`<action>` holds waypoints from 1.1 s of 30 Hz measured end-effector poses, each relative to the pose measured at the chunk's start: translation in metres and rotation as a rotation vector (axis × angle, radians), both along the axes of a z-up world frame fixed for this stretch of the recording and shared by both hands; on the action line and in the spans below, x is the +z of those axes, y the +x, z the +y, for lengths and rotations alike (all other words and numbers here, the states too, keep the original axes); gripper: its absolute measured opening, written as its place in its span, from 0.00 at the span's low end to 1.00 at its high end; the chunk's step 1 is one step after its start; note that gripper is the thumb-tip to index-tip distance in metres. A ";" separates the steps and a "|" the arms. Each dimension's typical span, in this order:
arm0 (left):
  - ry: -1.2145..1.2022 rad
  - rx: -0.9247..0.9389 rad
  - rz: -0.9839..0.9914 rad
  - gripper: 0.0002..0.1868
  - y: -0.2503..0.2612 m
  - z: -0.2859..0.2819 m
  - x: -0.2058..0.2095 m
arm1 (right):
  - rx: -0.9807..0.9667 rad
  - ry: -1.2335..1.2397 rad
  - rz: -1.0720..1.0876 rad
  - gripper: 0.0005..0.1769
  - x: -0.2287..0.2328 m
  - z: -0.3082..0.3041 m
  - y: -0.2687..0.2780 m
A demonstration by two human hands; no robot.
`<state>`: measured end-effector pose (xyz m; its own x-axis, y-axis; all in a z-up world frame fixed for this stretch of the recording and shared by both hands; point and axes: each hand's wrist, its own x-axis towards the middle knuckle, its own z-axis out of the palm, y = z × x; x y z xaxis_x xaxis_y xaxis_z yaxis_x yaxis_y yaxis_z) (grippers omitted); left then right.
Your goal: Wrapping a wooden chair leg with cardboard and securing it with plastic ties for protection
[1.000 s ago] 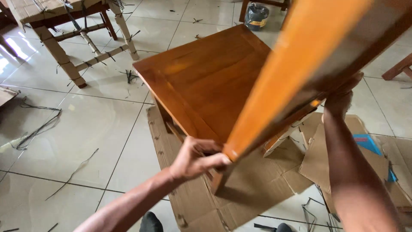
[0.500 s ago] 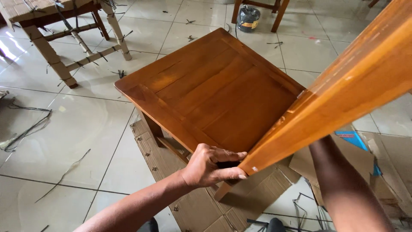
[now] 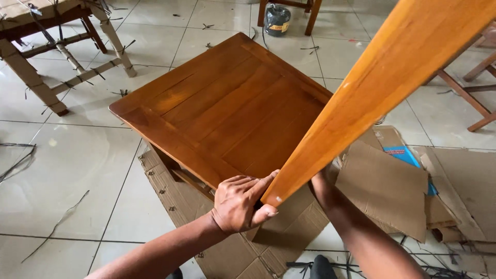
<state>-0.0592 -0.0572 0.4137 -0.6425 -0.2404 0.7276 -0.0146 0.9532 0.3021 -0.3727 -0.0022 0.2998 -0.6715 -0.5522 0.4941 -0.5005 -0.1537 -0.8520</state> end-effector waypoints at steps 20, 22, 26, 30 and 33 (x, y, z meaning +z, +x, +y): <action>-0.165 -0.032 0.087 0.36 -0.042 -0.027 -0.028 | 0.160 -0.074 -0.022 0.25 0.054 -0.043 0.072; -0.179 -0.043 0.077 0.34 -0.042 -0.023 -0.026 | 0.166 -0.083 -0.020 0.23 0.053 -0.034 0.074; -0.133 -0.081 0.025 0.31 -0.035 -0.006 -0.011 | 0.019 0.210 -0.160 0.32 0.053 -0.001 0.109; -0.108 -0.039 -0.014 0.31 -0.024 0.016 -0.010 | 0.011 0.147 -0.048 0.31 0.050 0.028 0.140; -0.005 0.039 -0.120 0.43 -0.015 0.032 -0.020 | 0.058 0.081 -0.102 0.33 0.013 0.052 0.159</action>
<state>-0.0742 -0.0256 0.3939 -0.7152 -0.2631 0.6475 -0.0871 0.9528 0.2909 -0.2135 0.0494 0.3131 -0.6815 -0.6269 0.3777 -0.4032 -0.1091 -0.9086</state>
